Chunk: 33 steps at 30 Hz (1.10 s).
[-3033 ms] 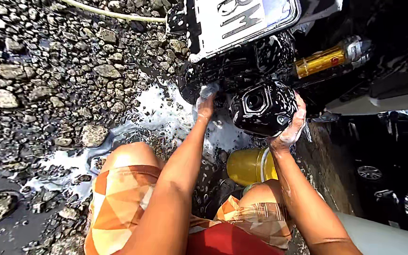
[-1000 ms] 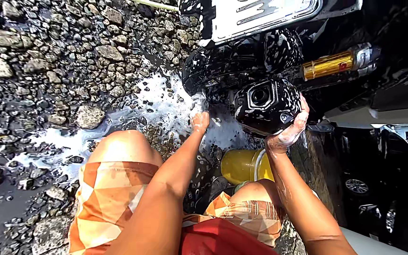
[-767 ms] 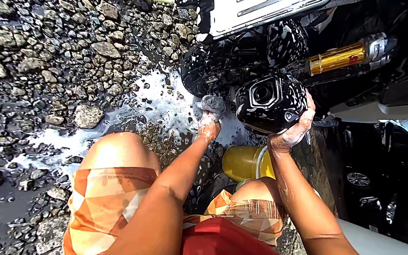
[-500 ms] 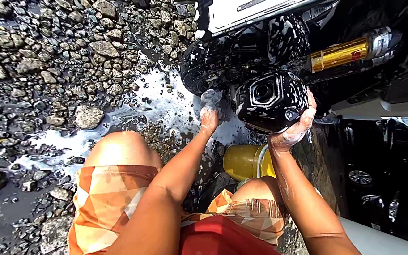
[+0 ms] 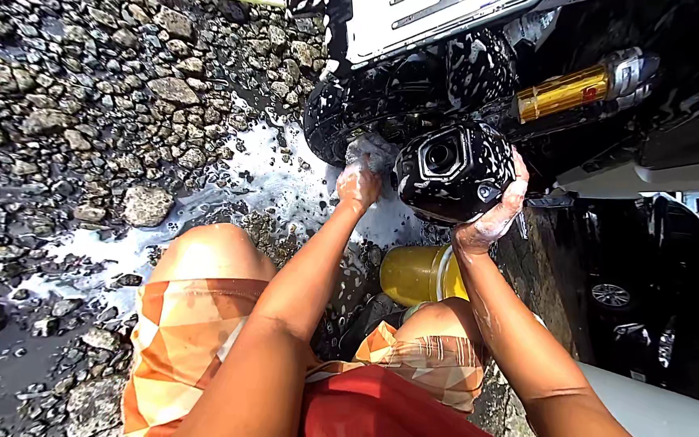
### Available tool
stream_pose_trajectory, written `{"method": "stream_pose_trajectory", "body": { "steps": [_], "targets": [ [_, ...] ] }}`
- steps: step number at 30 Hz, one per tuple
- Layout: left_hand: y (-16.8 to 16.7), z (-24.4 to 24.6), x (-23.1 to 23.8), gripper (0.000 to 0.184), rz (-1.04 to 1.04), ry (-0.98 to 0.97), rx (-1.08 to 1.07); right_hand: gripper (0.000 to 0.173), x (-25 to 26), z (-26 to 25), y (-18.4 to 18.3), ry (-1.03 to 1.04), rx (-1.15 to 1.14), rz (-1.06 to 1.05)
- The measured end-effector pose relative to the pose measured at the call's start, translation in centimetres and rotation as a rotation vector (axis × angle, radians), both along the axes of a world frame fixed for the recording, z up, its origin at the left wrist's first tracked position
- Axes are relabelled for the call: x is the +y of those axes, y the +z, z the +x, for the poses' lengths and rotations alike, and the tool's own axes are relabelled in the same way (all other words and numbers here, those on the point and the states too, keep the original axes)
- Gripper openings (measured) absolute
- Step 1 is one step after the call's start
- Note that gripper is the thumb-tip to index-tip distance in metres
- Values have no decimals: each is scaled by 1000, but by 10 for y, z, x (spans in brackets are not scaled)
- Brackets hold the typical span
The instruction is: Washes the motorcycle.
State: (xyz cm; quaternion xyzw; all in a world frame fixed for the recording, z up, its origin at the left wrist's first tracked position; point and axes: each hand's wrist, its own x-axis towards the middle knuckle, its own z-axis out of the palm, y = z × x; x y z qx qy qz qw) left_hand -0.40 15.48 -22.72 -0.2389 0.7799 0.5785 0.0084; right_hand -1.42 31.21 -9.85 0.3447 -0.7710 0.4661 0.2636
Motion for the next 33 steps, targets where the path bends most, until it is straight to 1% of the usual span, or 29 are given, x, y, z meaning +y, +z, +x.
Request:
{"method": "stream_pose_trajectory", "body": {
  "steps": [2,4,6,7,8,9,10,12,13,14,17,19,20,21,22,23,24,25,26,27,29,30,32,33],
  "targets": [
    [-9,-1,-16,44,204,110,-31,66,0,0,0,-1,-1,4],
    [-13,2,-30,46,369,262,-104,64,-5,-3,2,34,-22,-35],
    [-25,3,-41,50,453,269,-94,62,-5,-3,1,57,-34,-66],
    [-27,2,-43,53,557,271,-50,62,-4,-3,1,64,-36,-68],
    [-23,2,-44,57,648,230,-14,61,-4,-3,0,60,-30,-65],
    [-15,3,-43,55,674,191,28,62,-4,-3,0,54,-27,-62],
    [-12,0,-42,52,622,158,83,63,-4,-3,0,47,-21,-54],
    [-27,-20,-43,55,386,61,174,64,-5,-3,0,45,-1,-53],
    [-33,-32,-46,56,295,33,187,64,-3,-3,-1,41,9,-40],
    [-34,-40,-50,56,264,-6,170,65,-1,-3,-1,37,18,-19],
    [-24,-36,-64,58,403,-109,118,66,-3,-3,0,45,20,-15],
    [-23,-33,-60,56,437,-57,146,67,-4,-3,-1,42,28,-12],
    [-32,-33,-54,50,472,27,183,67,-3,-1,-1,40,20,-8],
    [-46,-32,-45,44,540,160,226,66,-1,-1,-1,37,11,-5],
    [-61,-31,-38,43,602,300,227,67,0,-1,-1,40,5,-4],
    [-72,-28,-36,46,606,365,167,67,-2,-4,0,42,8,-14],
    [-79,-22,-33,52,569,326,84,66,-3,-6,0,43,14,-21],
    [-85,-16,-28,58,525,236,17,65,-3,-6,-1,49,20,-23],
    [-90,-14,-21,67,544,187,-33,65,-3,-4,-1,55,17,-23],
    [-90,-15,-17,71,603,177,-29,65,-3,-4,-1,57,12,-21],
    [-83,-26,-20,67,712,189,55,65,-5,-6,0,60,12,-33],
    [-78,-32,-24,66,718,191,79,64,-6,-7,0,60,19,-38],
    [-71,-37,-25,65,658,226,85,66,-3,-6,-2,52,31,-23],
    [-74,-35,-19,65,620,275,79,66,-1,-5,-3,59,19,-26]
  ]
}}
